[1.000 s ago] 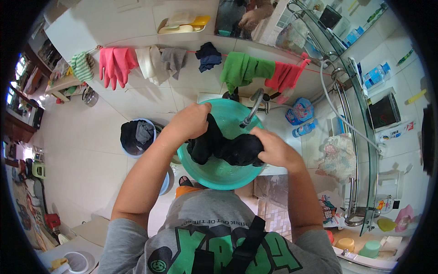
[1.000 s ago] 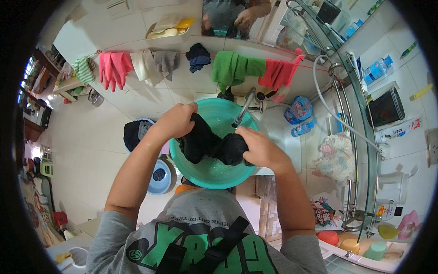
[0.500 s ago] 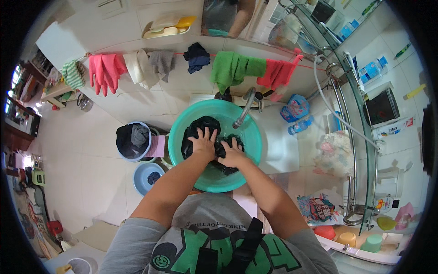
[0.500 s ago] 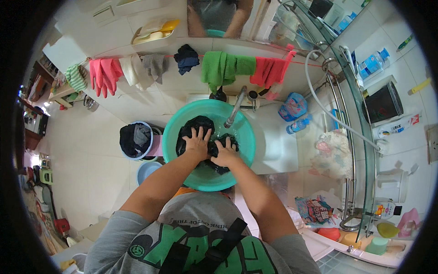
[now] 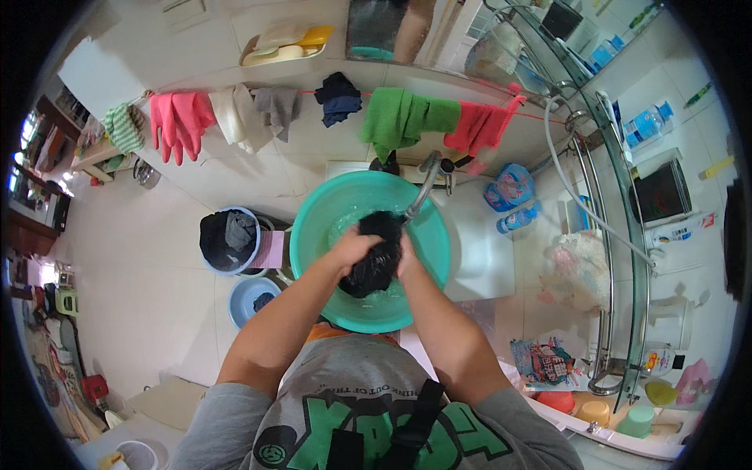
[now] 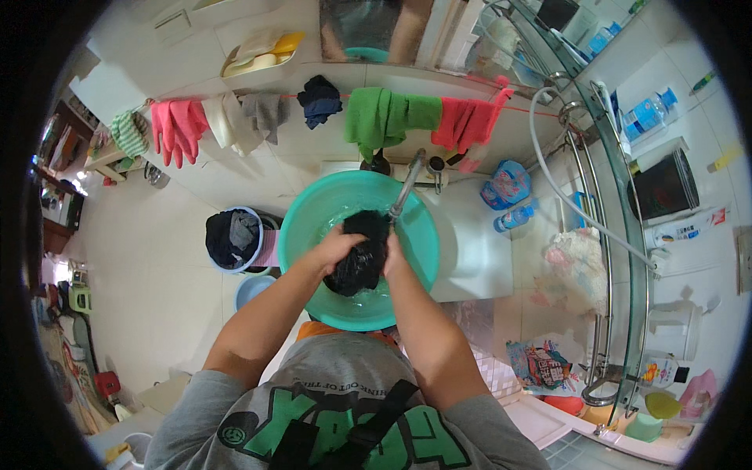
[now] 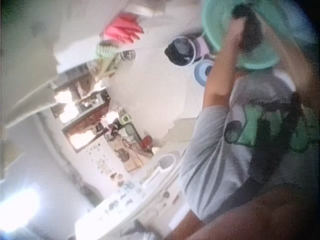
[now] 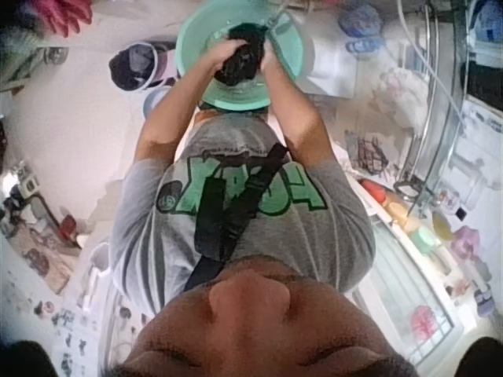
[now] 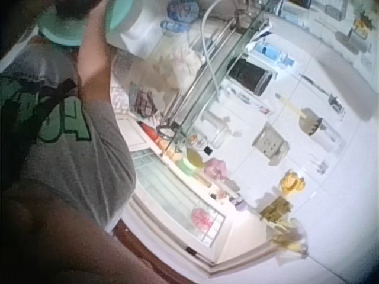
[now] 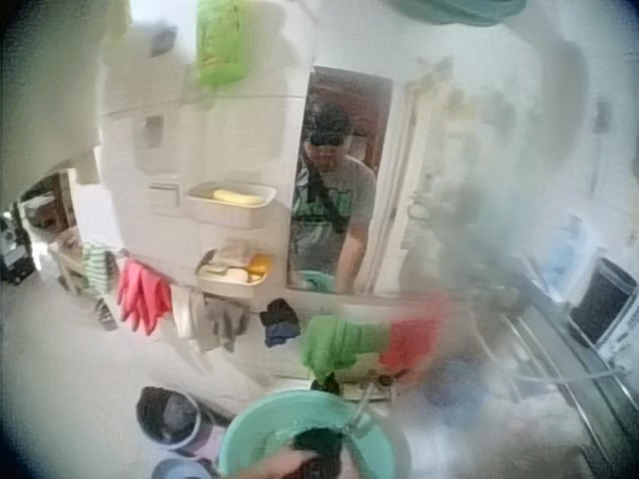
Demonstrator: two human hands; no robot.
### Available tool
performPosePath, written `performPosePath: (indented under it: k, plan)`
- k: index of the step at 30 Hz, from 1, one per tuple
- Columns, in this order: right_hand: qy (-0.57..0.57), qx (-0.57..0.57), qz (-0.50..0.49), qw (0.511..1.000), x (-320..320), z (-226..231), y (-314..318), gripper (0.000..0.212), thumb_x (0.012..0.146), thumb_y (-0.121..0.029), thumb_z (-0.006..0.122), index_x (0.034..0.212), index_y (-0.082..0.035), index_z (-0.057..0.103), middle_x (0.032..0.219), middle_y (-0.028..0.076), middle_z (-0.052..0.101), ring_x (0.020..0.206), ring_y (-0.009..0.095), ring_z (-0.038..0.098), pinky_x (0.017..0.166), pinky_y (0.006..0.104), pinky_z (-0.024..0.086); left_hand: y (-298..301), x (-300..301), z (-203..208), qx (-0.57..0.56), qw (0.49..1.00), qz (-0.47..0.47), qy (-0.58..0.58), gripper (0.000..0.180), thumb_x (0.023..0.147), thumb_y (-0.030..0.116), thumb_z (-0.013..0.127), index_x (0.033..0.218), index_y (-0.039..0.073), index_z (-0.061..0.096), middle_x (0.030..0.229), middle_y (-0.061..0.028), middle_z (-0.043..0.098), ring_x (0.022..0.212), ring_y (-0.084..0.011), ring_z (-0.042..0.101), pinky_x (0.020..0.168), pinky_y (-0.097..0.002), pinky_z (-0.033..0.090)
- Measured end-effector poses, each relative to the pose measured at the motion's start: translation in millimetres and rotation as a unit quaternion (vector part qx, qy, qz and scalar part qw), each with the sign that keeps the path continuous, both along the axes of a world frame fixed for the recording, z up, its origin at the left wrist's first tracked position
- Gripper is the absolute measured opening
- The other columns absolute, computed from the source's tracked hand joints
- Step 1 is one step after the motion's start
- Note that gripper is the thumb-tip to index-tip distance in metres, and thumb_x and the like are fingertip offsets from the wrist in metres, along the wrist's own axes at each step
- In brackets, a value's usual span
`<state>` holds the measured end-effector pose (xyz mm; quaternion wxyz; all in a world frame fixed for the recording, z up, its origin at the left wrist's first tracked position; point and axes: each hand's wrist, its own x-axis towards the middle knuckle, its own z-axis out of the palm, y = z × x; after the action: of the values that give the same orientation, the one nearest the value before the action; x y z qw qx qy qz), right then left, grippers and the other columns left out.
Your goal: The person washes a dark piece of clothing by hand in a green basin filled with water. They repeatedly submerge, scrub, and wring the fabric under a running tap before transferring it to a nearby bucket.
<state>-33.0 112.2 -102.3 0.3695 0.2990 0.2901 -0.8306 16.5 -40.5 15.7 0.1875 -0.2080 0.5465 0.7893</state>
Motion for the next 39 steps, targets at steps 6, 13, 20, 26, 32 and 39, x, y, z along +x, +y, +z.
performPosePath:
  k: [6,13,20,26,32,39]
  plan:
    - [0.061,-0.154,0.035,0.986,13.4,-26.7,17.7,0.05,0.099,-0.049,0.049,0.12,-0.006,0.065,0.112,0.013,0.069,0.099,0.03,0.068,0.09,0.0464,0.055,41.4,8.1,21.5,-0.473,0.872,-0.055,0.116,0.059,0.078,0.032,0.076,0.123,-0.001,0.058,0.102,-0.0284,0.069,0.096,-0.043,0.068,0.083,-0.0488,0.056]
    - [0.133,0.328,0.234,0.906,21.4,54.8,37.9,0.053,0.096,-0.044,0.059,0.126,-0.001,0.061,0.118,0.014,0.067,0.104,0.026,0.066,0.094,0.0418,0.052,-14.5,-4.3,-5.1,-0.642,0.749,-0.164,0.035,0.057,0.085,0.032,0.072,0.128,0.004,0.048,0.104,-0.0256,0.068,0.099,-0.0432,0.067,0.085,-0.0508,0.055]
    - [0.468,0.547,0.312,0.62,15.2,117.8,62.0,0.063,0.087,-0.032,0.073,0.142,-0.014,0.048,0.136,0.026,0.05,0.122,0.041,0.053,0.098,0.044,0.047,-40.2,20.7,1.0,-0.672,0.699,-0.241,-0.03,0.063,0.089,0.041,0.066,0.13,0.0,0.042,0.115,-0.0239,0.064,0.109,-0.0386,0.064,0.093,-0.0474,0.053]
    - [0.613,0.582,0.386,0.368,22.6,102.6,57.8,0.082,0.081,-0.028,0.078,0.153,-0.02,0.037,0.15,0.026,0.034,0.135,0.045,0.039,0.105,0.0525,0.039,-27.1,44.0,34.6,-0.614,0.678,-0.396,-0.076,0.084,0.085,0.069,0.059,0.129,-0.002,0.057,0.126,-0.0243,0.062,0.123,-0.0332,0.059,0.102,-0.0412,0.049]
    - [0.534,0.61,0.452,0.372,25.0,65.3,25.7,0.075,0.087,-0.031,0.072,0.152,-0.013,0.037,0.148,0.026,0.037,0.131,0.041,0.044,0.1,0.0513,0.045,-0.9,41.6,60.2,-0.721,0.496,-0.482,-0.039,0.051,0.096,0.046,0.051,0.123,0.007,0.069,0.145,-0.0176,0.046,0.137,-0.0328,0.04,0.1,-0.0509,0.043]
    - [0.42,0.586,0.379,0.58,6.7,2.3,9.3,0.06,0.095,-0.026,0.059,0.149,-0.009,0.04,0.127,0.03,0.057,0.113,0.046,0.057,0.097,0.0503,0.047,4.4,-6.3,-5.4,-0.644,0.642,-0.372,0.187,0.077,0.09,0.05,0.058,0.152,0.011,0.037,0.16,-0.0192,0.027,0.139,-0.0404,0.04,0.108,-0.0644,0.032]
